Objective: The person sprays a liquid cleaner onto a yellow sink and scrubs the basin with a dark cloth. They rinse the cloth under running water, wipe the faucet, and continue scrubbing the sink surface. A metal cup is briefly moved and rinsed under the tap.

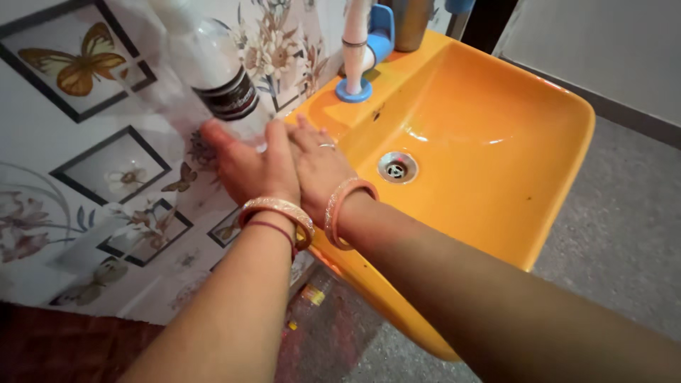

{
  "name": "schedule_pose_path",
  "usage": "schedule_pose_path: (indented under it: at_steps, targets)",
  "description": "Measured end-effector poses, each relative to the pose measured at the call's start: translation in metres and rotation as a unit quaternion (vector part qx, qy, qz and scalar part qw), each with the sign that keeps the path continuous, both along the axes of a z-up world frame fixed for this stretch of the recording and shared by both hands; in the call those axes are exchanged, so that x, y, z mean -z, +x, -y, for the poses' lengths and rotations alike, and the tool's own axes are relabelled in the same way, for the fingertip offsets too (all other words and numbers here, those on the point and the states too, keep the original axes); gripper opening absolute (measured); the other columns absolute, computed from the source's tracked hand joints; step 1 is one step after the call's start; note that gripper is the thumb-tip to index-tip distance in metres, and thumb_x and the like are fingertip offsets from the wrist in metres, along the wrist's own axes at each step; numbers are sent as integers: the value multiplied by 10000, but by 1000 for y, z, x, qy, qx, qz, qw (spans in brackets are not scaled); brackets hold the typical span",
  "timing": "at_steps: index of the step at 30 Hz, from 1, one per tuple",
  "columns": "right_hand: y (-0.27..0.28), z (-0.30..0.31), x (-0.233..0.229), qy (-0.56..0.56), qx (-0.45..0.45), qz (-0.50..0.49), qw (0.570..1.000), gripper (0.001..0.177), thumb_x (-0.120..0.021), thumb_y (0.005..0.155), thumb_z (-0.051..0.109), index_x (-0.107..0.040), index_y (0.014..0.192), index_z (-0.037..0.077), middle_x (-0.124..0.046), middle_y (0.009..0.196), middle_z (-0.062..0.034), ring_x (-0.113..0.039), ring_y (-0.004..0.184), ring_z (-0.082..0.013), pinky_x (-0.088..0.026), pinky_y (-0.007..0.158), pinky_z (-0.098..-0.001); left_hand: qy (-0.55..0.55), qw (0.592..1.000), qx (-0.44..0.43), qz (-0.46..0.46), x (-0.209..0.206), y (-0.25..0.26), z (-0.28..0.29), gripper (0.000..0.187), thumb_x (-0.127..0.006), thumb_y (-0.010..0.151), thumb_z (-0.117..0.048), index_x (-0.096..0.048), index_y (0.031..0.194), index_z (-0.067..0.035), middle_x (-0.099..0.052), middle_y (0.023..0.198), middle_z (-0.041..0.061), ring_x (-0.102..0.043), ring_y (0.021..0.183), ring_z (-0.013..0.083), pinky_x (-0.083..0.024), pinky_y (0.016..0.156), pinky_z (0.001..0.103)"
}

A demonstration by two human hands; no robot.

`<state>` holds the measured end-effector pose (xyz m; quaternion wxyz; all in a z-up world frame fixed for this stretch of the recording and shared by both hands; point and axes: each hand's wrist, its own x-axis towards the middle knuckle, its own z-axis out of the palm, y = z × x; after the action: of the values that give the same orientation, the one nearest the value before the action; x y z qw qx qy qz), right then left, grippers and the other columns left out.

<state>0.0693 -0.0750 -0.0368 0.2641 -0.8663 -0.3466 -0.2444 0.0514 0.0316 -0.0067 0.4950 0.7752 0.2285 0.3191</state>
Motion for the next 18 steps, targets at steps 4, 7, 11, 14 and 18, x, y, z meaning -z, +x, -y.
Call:
schedule_pose_path:
  at_steps: [4, 7, 11, 14, 18]
  targets:
    - [18, 26, -5, -137, -12, 77, 988, 564, -585, 933, 236, -511, 1443, 7, -547, 1464, -178, -468, 1391, -385, -338, 1148, -527, 93, 988, 7, 125, 10, 2, -4, 743, -788, 829, -372, -472, 1365, 36, -667, 1244, 289, -652, 1133, 464, -499, 971, 498]
    - [52, 58, -20, -177, 103, -128, 970, 500, -523, 1011, 328, -525, 1441, 73, -545, 1474, -136, -489, 1412, -338, -371, 1230, -481, 43, 991, 16, 127, 11, 1, -3, 673, -779, 812, -360, -522, 1316, 5, -692, 1230, 249, -675, 1136, 422, -516, 976, 472]
    - [67, 48, -1, -206, 66, 111, 970, 523, -576, 979, 289, -498, 1359, -62, -531, 1449, -253, -453, 1380, -434, -356, 1126, -554, 25, 992, 17, 126, 5, -2, -2, 618, -776, 815, -366, -559, 1279, -19, -705, 1195, 208, -683, 1122, 397, -516, 977, 469]
    - [63, 29, 1, -217, 39, 152, 963, 487, -582, 959, 269, -522, 1326, -44, -559, 1446, -256, -480, 1367, -422, -377, 1136, -548, 71, 990, -9, 119, 3, 0, 0, 668, -800, 846, -423, -550, 1303, -6, -661, 1239, 228, -625, 1168, 428, -478, 1006, 496]
    - [19, 6, -9, -121, -28, -110, 986, 581, -578, 929, 295, -521, 1411, -24, -582, 1344, -266, -526, 1265, -401, -414, 1098, -532, 85, 992, -18, 94, 6, 0, 0, 764, -794, 848, -485, -529, 1388, -14, -604, 1312, 241, -556, 1248, 437, -417, 1076, 516]
